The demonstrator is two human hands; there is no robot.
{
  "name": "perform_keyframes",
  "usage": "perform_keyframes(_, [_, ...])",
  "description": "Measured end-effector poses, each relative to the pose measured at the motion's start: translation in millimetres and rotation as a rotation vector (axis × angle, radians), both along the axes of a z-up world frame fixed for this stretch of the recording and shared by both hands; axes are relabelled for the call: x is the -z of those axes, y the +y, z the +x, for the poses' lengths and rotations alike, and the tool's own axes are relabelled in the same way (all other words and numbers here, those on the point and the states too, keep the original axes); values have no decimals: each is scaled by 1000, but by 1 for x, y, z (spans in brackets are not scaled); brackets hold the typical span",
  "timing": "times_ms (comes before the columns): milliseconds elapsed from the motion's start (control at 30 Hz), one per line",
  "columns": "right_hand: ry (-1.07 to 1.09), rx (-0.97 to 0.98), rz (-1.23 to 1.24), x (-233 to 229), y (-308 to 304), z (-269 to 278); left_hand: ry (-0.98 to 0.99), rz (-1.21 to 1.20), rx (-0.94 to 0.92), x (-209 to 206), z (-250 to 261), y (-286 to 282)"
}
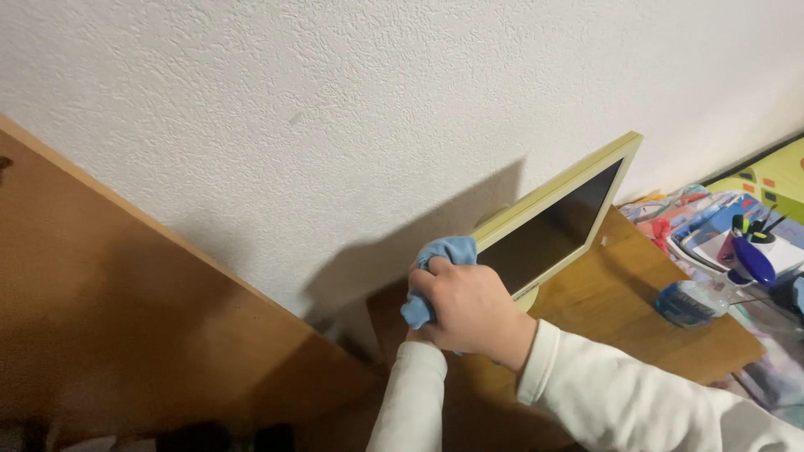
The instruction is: The person wipes a wooden desk surface with a blue cloth, then sprays the cloth with a cleaning solution and wipes the screen and bezel of a beige CRT monitor. The person continues to wipe the monitor screen and frame with the cloth.
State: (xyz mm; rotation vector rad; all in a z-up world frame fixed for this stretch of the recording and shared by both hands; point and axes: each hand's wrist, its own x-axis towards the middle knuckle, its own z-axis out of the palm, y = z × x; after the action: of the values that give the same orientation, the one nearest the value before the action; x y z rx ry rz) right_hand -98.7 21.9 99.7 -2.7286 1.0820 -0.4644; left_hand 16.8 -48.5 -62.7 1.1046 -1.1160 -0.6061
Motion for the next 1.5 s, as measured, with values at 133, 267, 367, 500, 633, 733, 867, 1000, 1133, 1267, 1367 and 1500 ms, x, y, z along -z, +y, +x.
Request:
perform_keyframes(133, [-44,31,43,0,-17,-20,-49,5,17,28,5,-11])
perform_keyframes(267, [-126,253,33,7,-55,-68,71,82,38,-43,-21,31])
perform_keyframes(367, [-136,445,36,8,-92,-117,58,42,88,-51,-19,42])
perform_keyframes(500, [-167,586,75,17,-146,-170,101,-59,129,-46,-17,36])
perform_keyframes(633, [-140,631,70,11,-150,-168,71,-144,34,-46,-22,33])
perform_keyframes(733, [-36,542,-41,6,-115,-128,68,-160,-5,-50,-21,37])
perform_keyframes(867, [-6,293,-129,27,-58,-58,87,-156,-23,-44,-18,32])
perform_keyframes(1000, [-26,98,-193,22,-32,-32,110,-157,-12,-42,-19,37])
perform_keyframes(1133, [-208,-7,-168,20,-42,-55,171,-164,-22,-41,-23,45])
perform_keyframes(1267, [-306,120,-161,25,-89,-110,112,-164,-62,-59,-29,46])
perform_keyframes(1367, [-232,329,-112,21,-141,-162,49,-127,-78,-55,-23,42])
perform_keyframes(1500, [-174,432,-71,20,-201,-220,22,-41,-110,-69,-29,36])
